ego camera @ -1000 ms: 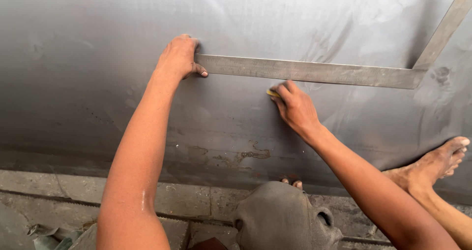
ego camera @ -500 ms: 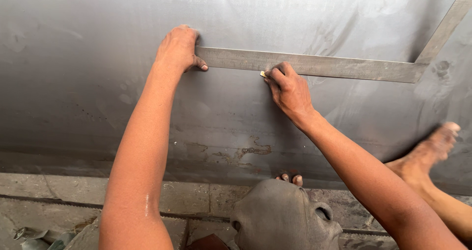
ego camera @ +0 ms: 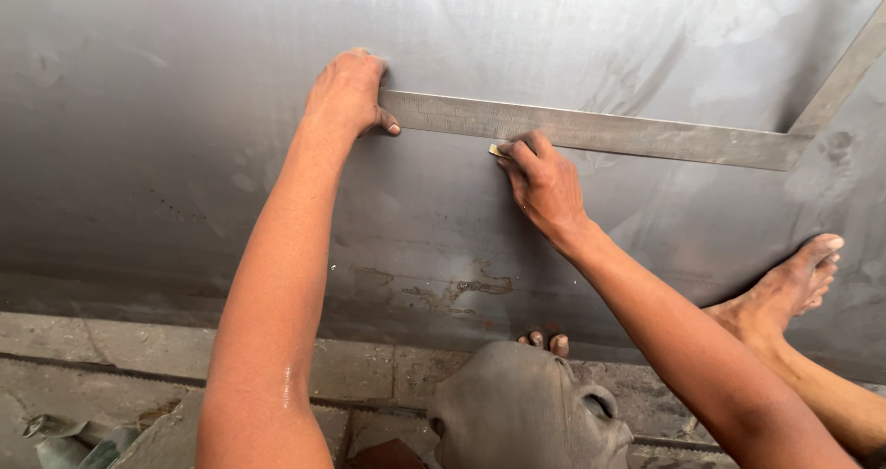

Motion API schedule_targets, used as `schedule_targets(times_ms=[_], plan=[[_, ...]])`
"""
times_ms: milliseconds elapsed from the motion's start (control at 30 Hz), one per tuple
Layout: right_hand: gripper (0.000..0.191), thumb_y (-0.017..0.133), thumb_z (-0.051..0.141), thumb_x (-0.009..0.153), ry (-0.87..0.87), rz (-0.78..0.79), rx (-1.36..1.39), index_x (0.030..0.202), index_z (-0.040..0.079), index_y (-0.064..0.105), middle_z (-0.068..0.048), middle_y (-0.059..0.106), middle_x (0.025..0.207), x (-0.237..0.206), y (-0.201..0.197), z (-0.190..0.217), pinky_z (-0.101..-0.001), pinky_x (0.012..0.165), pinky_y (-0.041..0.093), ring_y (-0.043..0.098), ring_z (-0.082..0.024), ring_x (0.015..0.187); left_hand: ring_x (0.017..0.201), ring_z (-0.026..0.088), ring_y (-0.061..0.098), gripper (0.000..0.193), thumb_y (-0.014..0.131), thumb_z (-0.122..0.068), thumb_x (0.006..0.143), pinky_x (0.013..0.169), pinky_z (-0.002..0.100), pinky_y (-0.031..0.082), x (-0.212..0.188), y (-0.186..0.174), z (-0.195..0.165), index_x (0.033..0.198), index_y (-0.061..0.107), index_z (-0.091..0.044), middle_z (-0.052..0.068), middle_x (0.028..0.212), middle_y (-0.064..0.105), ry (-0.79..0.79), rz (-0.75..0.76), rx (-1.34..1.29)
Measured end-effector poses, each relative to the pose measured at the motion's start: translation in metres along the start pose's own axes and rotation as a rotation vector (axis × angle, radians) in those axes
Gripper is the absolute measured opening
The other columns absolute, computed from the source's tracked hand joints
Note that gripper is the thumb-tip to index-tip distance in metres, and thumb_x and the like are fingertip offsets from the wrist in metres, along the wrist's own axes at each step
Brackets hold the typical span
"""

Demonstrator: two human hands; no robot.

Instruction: The person uses a large metal square ruler and a yellow marking tool to draw straight lines on a large metal sheet. They repeatedly reposition the ruler to create a rectangular outline on the surface.

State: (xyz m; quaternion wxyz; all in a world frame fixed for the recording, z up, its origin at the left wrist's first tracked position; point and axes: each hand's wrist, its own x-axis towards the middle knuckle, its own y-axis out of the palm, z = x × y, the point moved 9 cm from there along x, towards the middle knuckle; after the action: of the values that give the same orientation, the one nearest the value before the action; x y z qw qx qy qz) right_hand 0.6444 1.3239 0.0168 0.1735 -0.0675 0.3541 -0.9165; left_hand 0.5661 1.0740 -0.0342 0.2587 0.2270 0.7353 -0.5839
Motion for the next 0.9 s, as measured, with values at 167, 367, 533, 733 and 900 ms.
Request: schedule_targets(times_ms=[167, 367, 533, 733, 900], plan=[[0.012, 0.075, 0.007, 0.094, 0.037, 0.031, 0.031, 0.105, 0.005, 0.069, -0.011, 0.063, 0.102, 0.002, 0.010, -0.006, -0.0436, 0.063, 0.052, 0.068, -0.032, 0.079, 0.115, 0.032, 0.062, 0.071, 0.101, -0.031, 0.048, 0.095, 0.044, 0.055, 0.001, 0.005, 0.004, 0.109, 0.072, -0.007, 0.007, 0.118, 0.066, -0.049, 0.017, -0.008], [0.011, 0.075, 0.008, 0.097, 0.005, 0.041, 0.013, 0.105, 0.005, 0.069, -0.010, 0.064, 0.105, 0.007, 0.010, -0.002, -0.0428, 0.063, 0.053, 0.068, -0.032, 0.080, 0.114, 0.028, 0.063, 0.070, 0.099, -0.032, 0.046, 0.096, 0.042, 0.055, 0.001, 0.006, 0.004, 0.108, 0.073, -0.009, 0.004, 0.116, 0.067, -0.092, 0.023, 0.003], [0.010, 0.074, 0.010, 0.099, -0.003, 0.056, -0.032, 0.101, 0.003, 0.068, -0.011, 0.064, 0.105, 0.007, 0.013, -0.003, -0.0441, 0.063, 0.052, 0.068, -0.033, 0.080, 0.113, 0.030, 0.063, 0.072, 0.100, -0.032, 0.045, 0.095, 0.043, 0.055, 0.002, 0.008, 0.005, 0.107, 0.073, -0.008, 0.006, 0.116, 0.067, -0.059, 0.012, 0.001], [0.007, 0.068, 0.007, 0.099, 0.122, 0.171, -0.101, 0.094, 0.002, 0.069, -0.018, 0.065, 0.099, 0.009, 0.035, -0.025, -0.0486, 0.068, 0.052, 0.067, -0.040, 0.082, 0.113, 0.038, 0.062, 0.069, 0.102, -0.031, 0.051, 0.093, 0.048, 0.055, 0.003, 0.007, 0.007, 0.106, 0.072, -0.003, 0.013, 0.119, 0.065, 0.007, -0.022, -0.015], [0.009, 0.079, 0.016, 0.080, 0.186, 1.069, -0.075, 0.082, 0.007, 0.078, -0.017, 0.074, 0.078, -0.064, 0.097, -0.024, -0.0417, 0.069, 0.059, 0.074, -0.031, 0.074, 0.112, 0.039, 0.061, 0.074, 0.104, -0.030, 0.045, 0.093, 0.048, 0.053, 0.003, 0.003, -0.001, 0.106, 0.071, -0.004, 0.016, 0.114, 0.065, 0.088, -0.077, 0.027]])
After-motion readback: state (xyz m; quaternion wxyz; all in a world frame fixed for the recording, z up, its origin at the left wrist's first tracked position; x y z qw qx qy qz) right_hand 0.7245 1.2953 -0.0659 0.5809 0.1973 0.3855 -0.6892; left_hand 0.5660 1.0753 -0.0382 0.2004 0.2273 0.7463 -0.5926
